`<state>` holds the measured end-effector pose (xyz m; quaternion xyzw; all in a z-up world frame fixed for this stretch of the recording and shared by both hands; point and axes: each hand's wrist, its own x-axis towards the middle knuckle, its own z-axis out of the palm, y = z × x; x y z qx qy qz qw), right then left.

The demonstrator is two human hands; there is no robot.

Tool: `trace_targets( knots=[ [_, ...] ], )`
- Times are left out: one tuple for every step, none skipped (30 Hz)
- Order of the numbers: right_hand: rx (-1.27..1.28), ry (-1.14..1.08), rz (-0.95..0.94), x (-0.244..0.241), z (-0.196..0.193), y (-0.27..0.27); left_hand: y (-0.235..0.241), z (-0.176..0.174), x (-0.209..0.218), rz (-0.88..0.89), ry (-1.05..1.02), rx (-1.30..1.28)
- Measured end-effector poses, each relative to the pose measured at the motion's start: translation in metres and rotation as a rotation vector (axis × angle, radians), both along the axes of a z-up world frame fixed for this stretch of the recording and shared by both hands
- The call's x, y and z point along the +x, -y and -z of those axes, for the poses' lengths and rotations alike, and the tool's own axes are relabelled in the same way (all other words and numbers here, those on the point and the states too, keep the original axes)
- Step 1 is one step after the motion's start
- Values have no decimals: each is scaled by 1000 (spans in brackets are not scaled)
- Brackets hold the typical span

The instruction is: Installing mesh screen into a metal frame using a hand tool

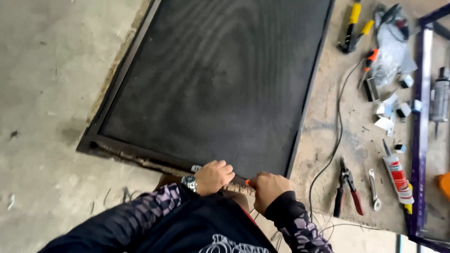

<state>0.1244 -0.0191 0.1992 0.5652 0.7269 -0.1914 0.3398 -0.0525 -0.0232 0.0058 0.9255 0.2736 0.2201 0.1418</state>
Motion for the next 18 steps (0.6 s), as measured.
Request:
trace_targets(
  knots=[
    [-3, -15, 12, -1, -1, -6, -7, 1, 1, -10, 4, 7],
    [14, -13, 16, 0, -5, -8, -11, 4, 2, -7, 7, 24],
    [-5, -4, 37, 1, -9, -7, -10, 7, 3, 7, -3, -4],
    [-24, 4, 58, 1, -12, -5, -9, 11, 3, 21, -14, -33],
    [-26, 5, 51, 3, -15, -4, -9, 11, 4, 13, -13, -35],
    [-11, 15, 49, 5, -17, -3, -10, 11, 4, -2, -11, -16],
    [-1, 23, 51, 6, -19, 0, -8, 11, 3, -12, -11, -1],
    [-8, 22, 48, 5, -17, 0, -7, 13, 2, -16, -13, -8],
    [-8, 37, 48, 5, -16, -1, -8, 13, 3, -6, -10, -6],
    [-8, 52, 49, 6, -15, -1, -8, 13, 4, 4, -8, -3],
    [-8, 50, 51, 4, -14, -1, -9, 14, 3, 6, -9, -3],
    [-8, 48, 53, 3, -14, -2, -9, 14, 2, 5, -17, 14],
    [-2, 50, 62, 3, -14, -4, -14, 13, 3, 11, -19, 37],
    [4, 52, 71, 6, -15, 0, -10, 11, 4, 19, -17, 43],
    [8, 35, 76, 9, -15, 0, -11, 9, 4, 49, -43, -15],
    [12, 17, 80, 11, -14, -1, -13, 8, 4, 79, -69, -73],
    [0, 18, 79, 12, -13, 2, -11, 9, 5, 79, -68, -86],
    [17, 18, 55, 13, -12, 4, -10, 11, 6, 56, -50, -35]
  ],
)
